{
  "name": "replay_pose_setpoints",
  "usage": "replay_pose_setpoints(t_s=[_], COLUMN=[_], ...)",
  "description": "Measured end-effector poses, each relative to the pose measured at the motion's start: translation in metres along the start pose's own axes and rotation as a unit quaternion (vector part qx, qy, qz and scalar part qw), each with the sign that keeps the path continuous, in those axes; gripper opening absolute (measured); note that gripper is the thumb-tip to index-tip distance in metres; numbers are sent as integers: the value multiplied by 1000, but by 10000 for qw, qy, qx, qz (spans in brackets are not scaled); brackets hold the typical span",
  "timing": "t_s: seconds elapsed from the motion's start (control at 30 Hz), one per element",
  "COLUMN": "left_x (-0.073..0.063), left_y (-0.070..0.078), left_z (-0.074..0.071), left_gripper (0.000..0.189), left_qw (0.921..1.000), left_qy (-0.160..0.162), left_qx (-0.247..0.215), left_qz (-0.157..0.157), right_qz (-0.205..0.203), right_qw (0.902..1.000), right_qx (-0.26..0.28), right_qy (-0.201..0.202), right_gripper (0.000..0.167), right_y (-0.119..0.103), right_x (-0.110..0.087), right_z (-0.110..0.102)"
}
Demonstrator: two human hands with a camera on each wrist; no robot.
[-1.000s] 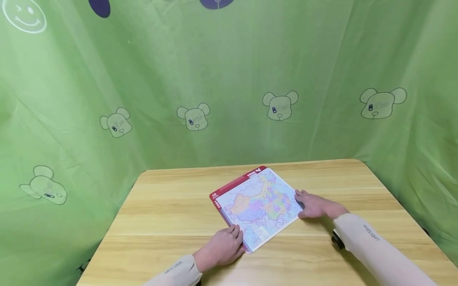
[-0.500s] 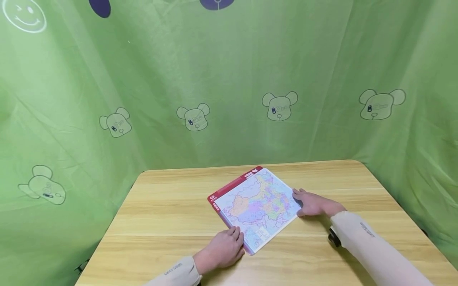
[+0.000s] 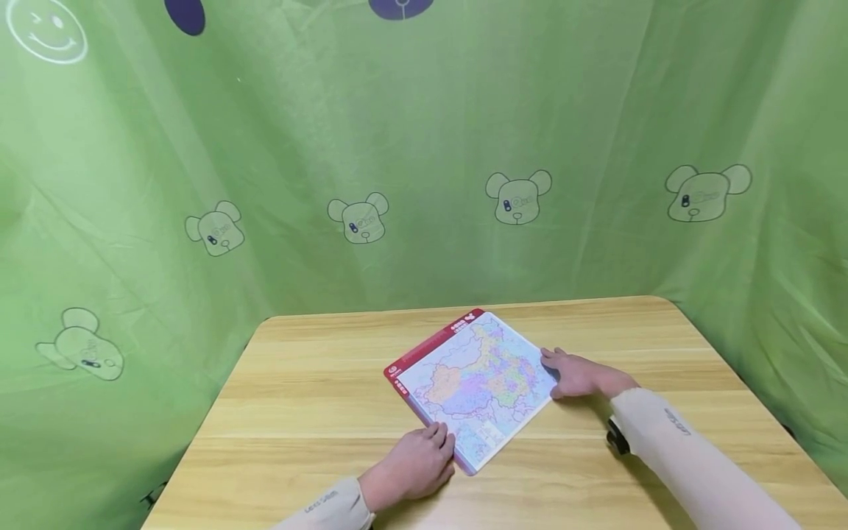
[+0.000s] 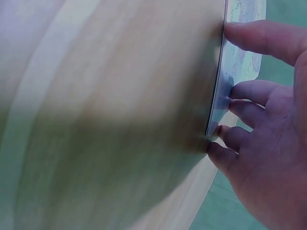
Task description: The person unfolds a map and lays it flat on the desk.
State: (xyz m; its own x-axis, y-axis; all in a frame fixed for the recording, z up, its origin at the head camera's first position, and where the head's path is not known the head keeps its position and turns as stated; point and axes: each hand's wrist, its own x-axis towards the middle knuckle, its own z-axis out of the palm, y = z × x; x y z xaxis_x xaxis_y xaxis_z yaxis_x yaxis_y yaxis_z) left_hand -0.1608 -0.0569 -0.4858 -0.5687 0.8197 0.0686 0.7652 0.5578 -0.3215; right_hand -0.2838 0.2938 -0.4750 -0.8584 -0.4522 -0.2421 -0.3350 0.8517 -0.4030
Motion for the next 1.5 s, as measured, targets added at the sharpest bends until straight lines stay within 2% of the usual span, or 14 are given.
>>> replay_pose_setpoints(t_s=[0.27, 0.43, 0.57, 0.7, 0.8, 0.93, 1.1, 1.27, 1.5], left_x=[1, 2, 5, 9, 11, 13, 13, 13, 12], left_y=[1, -6, -23, -48, -66, -84, -97, -108, -115], left_z=[3, 0, 1, 7, 13, 25, 37, 41, 50], left_gripper=[51, 57, 61, 62, 63, 64, 66, 69, 71], left_qw=[9986, 9964, 9909, 9817, 9762, 9735, 9685, 9628, 9572], left_qy=[-330, -381, -475, -619, -673, -680, -844, -942, -1277], left_qx=[-360, -471, -809, -1210, -1416, -1495, -1554, -1814, -1910], left_qz=[-215, -596, -965, -1337, -1495, -1590, -1751, -1771, -1758], right_qz=[-116, -343, -348, -345, -389, -489, -522, -515, -532], right_qw=[9998, 9971, 9939, 9928, 9924, 9912, 9912, 9918, 9923], right_qx=[-30, -467, -757, -879, -959, -1064, -1066, -1035, -1057], right_qy=[180, 485, 718, 736, 666, 622, 581, 545, 355], right_gripper=[83, 75, 71, 71, 72, 71, 70, 70, 71], right_y=[3, 2, -6, -18, -27, -38, -52, -69, -90], right_x=[-6, -13, -24, -36, -44, -54, -64, -71, -78], right_z=[2, 4, 5, 8, 13, 21, 33, 41, 48])
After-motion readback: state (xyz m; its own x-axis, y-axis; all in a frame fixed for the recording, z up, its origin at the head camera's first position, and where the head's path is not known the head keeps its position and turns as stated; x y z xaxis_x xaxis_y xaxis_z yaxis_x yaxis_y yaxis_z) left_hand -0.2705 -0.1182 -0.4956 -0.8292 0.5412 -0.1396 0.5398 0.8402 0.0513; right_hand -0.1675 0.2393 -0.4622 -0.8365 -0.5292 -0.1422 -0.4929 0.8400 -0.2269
